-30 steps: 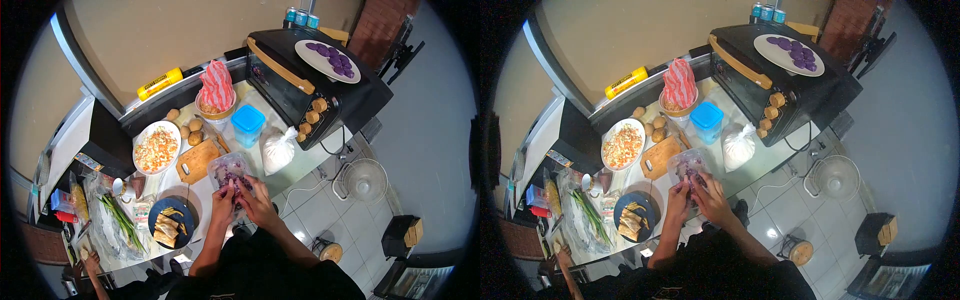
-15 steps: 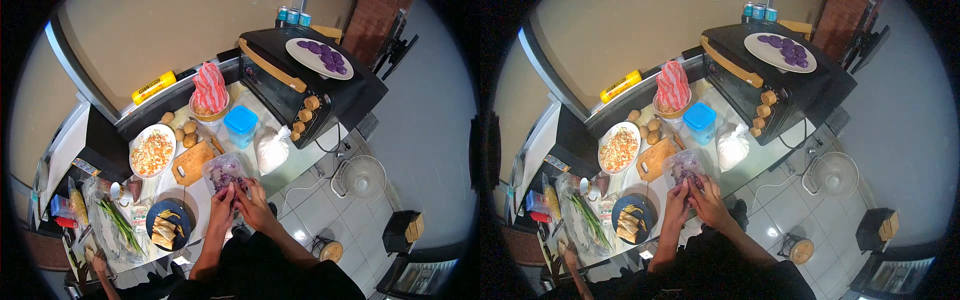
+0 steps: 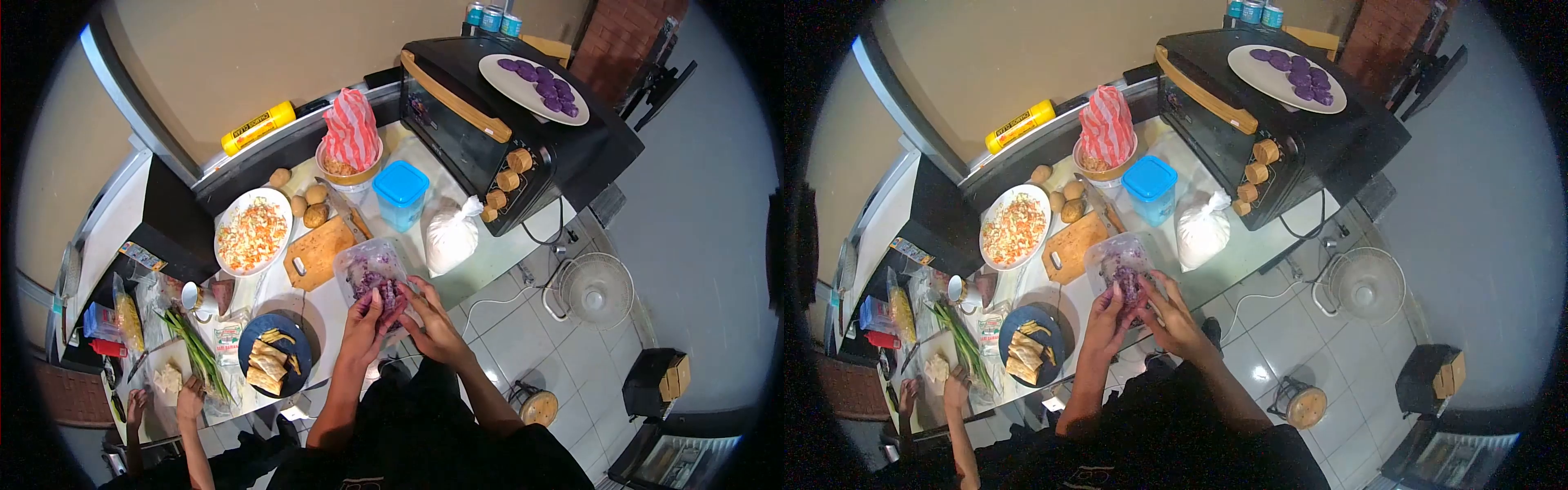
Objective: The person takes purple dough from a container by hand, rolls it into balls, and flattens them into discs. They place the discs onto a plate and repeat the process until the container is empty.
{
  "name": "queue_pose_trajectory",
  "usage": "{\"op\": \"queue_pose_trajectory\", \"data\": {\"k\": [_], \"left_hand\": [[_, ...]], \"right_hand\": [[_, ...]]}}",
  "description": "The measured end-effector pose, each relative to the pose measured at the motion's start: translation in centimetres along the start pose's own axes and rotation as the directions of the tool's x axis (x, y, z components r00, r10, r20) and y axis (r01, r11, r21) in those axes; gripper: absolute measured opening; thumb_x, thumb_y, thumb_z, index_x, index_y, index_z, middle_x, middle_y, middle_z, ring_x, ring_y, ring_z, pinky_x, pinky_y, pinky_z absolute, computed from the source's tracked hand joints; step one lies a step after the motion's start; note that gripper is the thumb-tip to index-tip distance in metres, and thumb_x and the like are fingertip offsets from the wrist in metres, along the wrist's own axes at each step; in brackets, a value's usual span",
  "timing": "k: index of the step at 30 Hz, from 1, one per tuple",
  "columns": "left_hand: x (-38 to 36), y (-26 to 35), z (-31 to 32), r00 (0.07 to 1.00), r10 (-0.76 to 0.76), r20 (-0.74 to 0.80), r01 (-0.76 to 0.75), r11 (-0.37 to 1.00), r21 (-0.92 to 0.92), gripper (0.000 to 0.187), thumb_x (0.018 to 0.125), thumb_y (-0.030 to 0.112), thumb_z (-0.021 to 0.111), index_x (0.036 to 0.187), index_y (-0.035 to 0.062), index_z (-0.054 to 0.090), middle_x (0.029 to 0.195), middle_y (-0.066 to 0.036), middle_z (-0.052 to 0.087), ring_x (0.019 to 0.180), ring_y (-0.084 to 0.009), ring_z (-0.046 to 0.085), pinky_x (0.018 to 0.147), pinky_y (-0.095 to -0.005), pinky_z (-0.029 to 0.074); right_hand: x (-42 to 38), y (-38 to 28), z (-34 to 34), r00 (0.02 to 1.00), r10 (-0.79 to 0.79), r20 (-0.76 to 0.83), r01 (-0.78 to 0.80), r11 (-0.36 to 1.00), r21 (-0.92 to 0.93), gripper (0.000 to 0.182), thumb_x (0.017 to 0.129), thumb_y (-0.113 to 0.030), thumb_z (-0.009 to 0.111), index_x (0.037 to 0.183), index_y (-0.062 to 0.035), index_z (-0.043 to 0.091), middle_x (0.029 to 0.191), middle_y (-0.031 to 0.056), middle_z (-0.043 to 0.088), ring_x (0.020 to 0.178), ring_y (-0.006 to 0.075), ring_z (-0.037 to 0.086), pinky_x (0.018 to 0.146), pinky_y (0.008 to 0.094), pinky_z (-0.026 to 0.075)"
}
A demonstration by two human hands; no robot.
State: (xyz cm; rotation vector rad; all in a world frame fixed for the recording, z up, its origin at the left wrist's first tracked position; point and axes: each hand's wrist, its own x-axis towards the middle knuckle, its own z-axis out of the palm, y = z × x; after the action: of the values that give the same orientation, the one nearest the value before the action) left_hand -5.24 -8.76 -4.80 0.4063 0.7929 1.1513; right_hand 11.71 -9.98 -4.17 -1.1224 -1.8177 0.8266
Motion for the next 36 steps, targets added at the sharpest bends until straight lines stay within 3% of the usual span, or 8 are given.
{"op": "queue_pose_trajectory", "data": {"k": [5, 11, 14, 17, 23, 26, 30, 36], "left_hand": [[-0.3, -0.4, 0.0, 1.0, 0.0, 0.005, 0.0, 0.998, 0.066, 0.029, 0.106, 0.026, 0.056, 0.124, 0.0043, 0.062, 0.11, -0.007, 0.069, 0.096, -0.0162, 0.069, 0.08, -0.0285, 0.057], [0.4, -1.4, 0.3, 0.999, 0.028, -0.017, -0.024, 0.98, 0.197, 0.034, 0.105, 0.033, 0.058, 0.121, 0.0025, 0.061, 0.097, -0.002, 0.065, 0.087, -0.0111, 0.062, 0.078, -0.0267, 0.053], [0.9, -1.5, -1.4, 0.999, 0.003, 0.045, -0.017, 0.944, 0.329, 0.033, 0.105, 0.033, 0.058, 0.118, 0.0023, 0.062, 0.094, 0.0, 0.062, 0.086, -0.0109, 0.06, 0.079, -0.0258, 0.052], [1.1, -1.6, -2.2, 0.99, 0.038, 0.135, -0.083, 0.933, 0.349, 0.035, 0.106, 0.034, 0.056, 0.12, 0.0024, 0.06, 0.096, 0.0, 0.06, 0.086, -0.0111, 0.057, 0.081, -0.0266, 0.053], [-0.3, -1.0, 0.1, 1.0, -0.021, 0.02, 0.017, 0.983, 0.184, 0.036, 0.108, 0.035, 0.051, 0.123, 0.0034, 0.059, 0.106, -0.004, 0.066, 0.092, -0.0131, 0.064, 0.082, -0.0269, 0.053], [-0.8, -0.6, 0.6, 1.0, -0.018, 0.003, 0.017, 0.983, 0.182, 0.039, 0.107, 0.039, 0.05, 0.123, 0.0043, 0.059, 0.107, -0.005, 0.066, 0.09, -0.0143, 0.066, 0.08, -0.0275, 0.055], [-0.4, -0.5, 0.6, 0.998, -0.048, -0.039, 0.05, 0.998, 0.035, 0.042, 0.107, 0.042, 0.048, 0.121, 0.0035, 0.06, 0.103, -0.007, 0.069, 0.087, -0.0171, 0.067, 0.075, -0.0287, 0.055], [0.8, -1.1, 0.3, 1.0, -0.009, -0.025, 0.008, 1.0, -0.028, 0.036, 0.107, 0.037, 0.05, 0.115, 0.0037, 0.062, 0.101, -0.008, 0.069, 0.086, -0.0182, 0.068, 0.073, -0.0313, 0.056]], "right_hand": [[0.2, -0.1, 0.2, 0.999, -0.029, -0.038, 0.025, 0.997, -0.08, 0.06, 0.087, -0.007, 0.076, 0.142, -0.0056, 0.054, 0.144, 0.022, 0.045, 0.135, 0.0388, 0.045, 0.111, 0.0423, 0.039], [0.1, -1.0, -0.9, 0.995, 0.019, -0.103, -0.025, 0.998, -0.063, 0.06, 0.08, -0.009, 0.083, 0.135, -0.0062, 0.061, 0.138, 0.0199, 0.049, 0.13, 0.0375, 0.05, 0.107, 0.0416, 0.043], [-0.1, -1.1, -1.4, 0.995, 0.008, -0.099, -0.015, 0.997, -0.078, 0.059, 0.078, -0.009, 0.085, 0.132, -0.0058, 0.062, 0.135, 0.019, 0.051, 0.127, 0.0364, 0.053, 0.104, 0.0404, 0.046], [-0.4, -0.5, -1.4, 0.996, 0.009, -0.085, -0.013, 0.999, -0.05, 0.059, 0.077, -0.009, 0.085, 0.132, -0.0059, 0.063, 0.134, 0.0185, 0.052, 0.126, 0.0358, 0.054, 0.103, 0.0397, 0.047], [-0.5, -0.1, -0.3, 1.0, 0.011, -0.025, -0.013, 0.997, -0.081, 0.067, 0.08, -0.009, 0.083, 0.141, -0.0068, 0.056, 0.141, 0.0213, 0.046, 0.133, 0.0385, 0.047, 0.108, 0.0425, 0.042], [-0.7, -0.5, 0.6, 1.0, -0.012, -0.015, 0.011, 0.997, -0.081, 0.07, 0.082, -0.009, 0.081, 0.146, -0.0072, 0.052, 0.147, 0.0236, 0.04, 0.138, 0.0417, 0.04, 0.113, 0.0461, 0.037], [-0.8, -0.3, 1.4, 0.999, -0.052, 0.008, 0.053, 0.996, -0.071, 0.068, 0.085, -0.009, 0.077, 0.147, -0.0077, 0.05, 0.152, 0.025, 0.034, 0.143, 0.0465, 0.03, 0.117, 0.0512, 0.03], [-0.9, -1.6, 1.1, 0.995, -0.089, 0.055, 0.1, 0.961, -0.258, 0.063, 0.087, -0.009, 0.075, 0.146, -0.0081, 0.051, 0.156, 0.0265, 0.026, 0.145, 0.0515, 0.023, 0.117, 0.0552, 0.027]]}}
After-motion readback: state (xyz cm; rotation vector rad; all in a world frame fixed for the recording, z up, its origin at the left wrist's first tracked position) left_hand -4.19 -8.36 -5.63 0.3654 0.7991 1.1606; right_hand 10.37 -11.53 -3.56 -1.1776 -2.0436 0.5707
